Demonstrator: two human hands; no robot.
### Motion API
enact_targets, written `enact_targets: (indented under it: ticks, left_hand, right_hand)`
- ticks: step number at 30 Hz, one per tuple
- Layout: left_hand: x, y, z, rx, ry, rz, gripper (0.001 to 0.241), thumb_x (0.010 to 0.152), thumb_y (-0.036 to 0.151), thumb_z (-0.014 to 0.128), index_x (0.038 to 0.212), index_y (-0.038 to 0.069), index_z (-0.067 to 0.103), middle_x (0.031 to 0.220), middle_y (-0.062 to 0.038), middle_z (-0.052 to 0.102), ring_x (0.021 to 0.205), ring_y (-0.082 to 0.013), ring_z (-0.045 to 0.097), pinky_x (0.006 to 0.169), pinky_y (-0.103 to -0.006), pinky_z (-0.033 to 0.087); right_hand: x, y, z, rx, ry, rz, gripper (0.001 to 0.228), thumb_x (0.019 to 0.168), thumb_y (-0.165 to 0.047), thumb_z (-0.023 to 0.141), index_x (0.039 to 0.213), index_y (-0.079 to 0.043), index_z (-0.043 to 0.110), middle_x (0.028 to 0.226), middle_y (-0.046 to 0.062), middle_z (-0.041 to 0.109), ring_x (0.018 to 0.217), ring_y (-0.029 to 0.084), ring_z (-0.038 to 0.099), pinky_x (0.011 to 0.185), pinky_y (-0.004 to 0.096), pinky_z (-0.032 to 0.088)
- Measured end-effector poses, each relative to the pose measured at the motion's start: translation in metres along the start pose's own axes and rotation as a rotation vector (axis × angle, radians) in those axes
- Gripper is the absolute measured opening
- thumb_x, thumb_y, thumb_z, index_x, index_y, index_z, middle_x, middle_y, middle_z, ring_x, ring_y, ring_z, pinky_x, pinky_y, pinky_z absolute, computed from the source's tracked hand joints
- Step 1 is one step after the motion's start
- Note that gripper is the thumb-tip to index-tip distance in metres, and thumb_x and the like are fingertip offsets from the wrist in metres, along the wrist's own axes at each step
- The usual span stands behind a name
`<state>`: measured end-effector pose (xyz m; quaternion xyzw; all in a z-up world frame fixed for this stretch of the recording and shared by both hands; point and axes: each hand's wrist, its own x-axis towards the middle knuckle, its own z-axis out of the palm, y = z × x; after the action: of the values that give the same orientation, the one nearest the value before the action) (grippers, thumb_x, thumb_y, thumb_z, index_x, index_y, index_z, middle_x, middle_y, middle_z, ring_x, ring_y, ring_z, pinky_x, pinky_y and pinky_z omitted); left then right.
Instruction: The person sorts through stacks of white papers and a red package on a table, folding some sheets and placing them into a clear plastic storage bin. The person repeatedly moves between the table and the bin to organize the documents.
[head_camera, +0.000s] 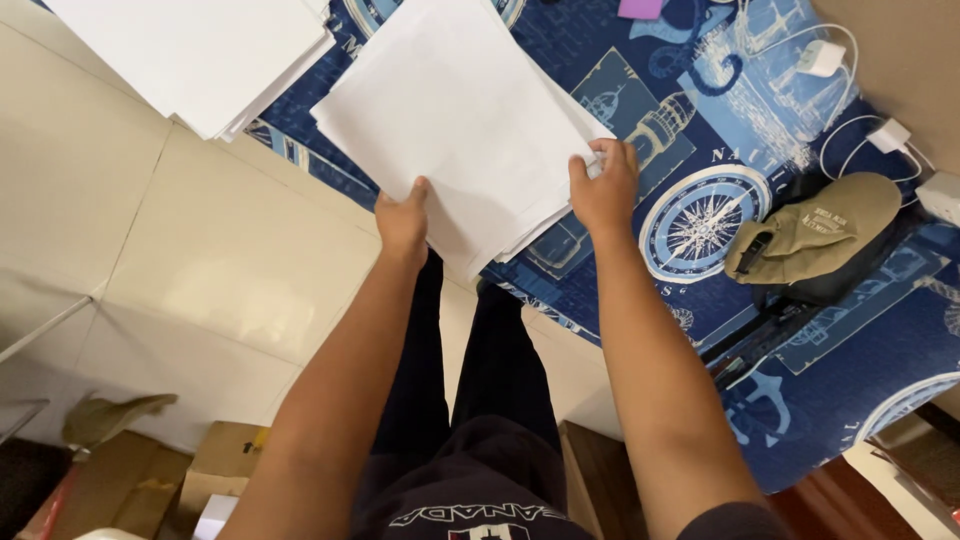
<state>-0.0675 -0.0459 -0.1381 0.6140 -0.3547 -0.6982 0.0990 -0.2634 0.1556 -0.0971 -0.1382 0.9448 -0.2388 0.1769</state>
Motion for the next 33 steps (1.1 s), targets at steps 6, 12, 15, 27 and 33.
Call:
enact_targets:
  ticks: [6,12,15,27,33]
  left_hand:
    - [-0.016,0.015,0.008,0.124,-0.023,0.075,0.042,0.093,0.012,0.073,0.129,-0.006,0.060,0.121,-0.017,0.073,0.107,-0.0235,0.069,0.094,-0.0339,0.052]
    - [-0.011,0.021,-0.005,0.245,0.042,0.179,0.060,0.086,0.006,0.081,0.130,-0.005,0.042,0.118,-0.018,0.068,0.104,-0.0239,0.068,0.091,-0.0349,0.054]
    - [-0.018,0.044,-0.016,0.253,-0.076,0.120,0.061,0.083,0.003,0.079,0.131,-0.002,0.042,0.116,-0.015,0.069,0.100,-0.0220,0.070,0.085,-0.0338,0.058]
    - [-0.089,0.141,-0.026,0.243,-0.757,0.381,0.033,0.088,0.002,0.073,0.121,0.003,0.068,0.121,-0.011,0.074,0.114,-0.0208,0.071,0.101,-0.0339,0.058]
    - [-0.090,0.164,-0.013,0.548,-0.986,0.778,0.050,0.070,0.011,0.085,0.118,0.003,0.074,0.123,-0.017,0.073,0.119,-0.0307,0.069,0.103,-0.0387,0.053]
  right_hand:
    - [-0.013,-0.036,-0.013,0.235,-0.207,0.064,0.047,0.093,-0.027,0.074,0.129,-0.001,0.059,0.124,0.019,0.068,0.115,0.032,0.066,0.096,0.041,0.051]
    - [-0.005,-0.019,0.000,0.112,-0.812,0.226,0.052,0.083,-0.020,0.078,0.131,-0.003,0.067,0.120,0.016,0.075,0.107,0.027,0.074,0.097,0.036,0.055]
    - [-0.010,-0.041,-0.002,0.096,-0.814,0.202,0.046,0.078,-0.012,0.080,0.122,0.000,0.071,0.111,0.016,0.077,0.098,0.027,0.076,0.090,0.036,0.058]
    - [-0.061,-0.083,-0.076,0.644,-0.312,-0.234,0.021,0.095,-0.005,0.076,0.115,0.002,0.075,0.115,0.015,0.077,0.104,0.023,0.073,0.094,0.033,0.058]
    - [-0.071,-0.070,-0.069,0.716,-0.440,0.030,0.024,0.095,-0.010,0.069,0.116,-0.001,0.076,0.112,0.013,0.077,0.096,0.021,0.072,0.088,0.031,0.057]
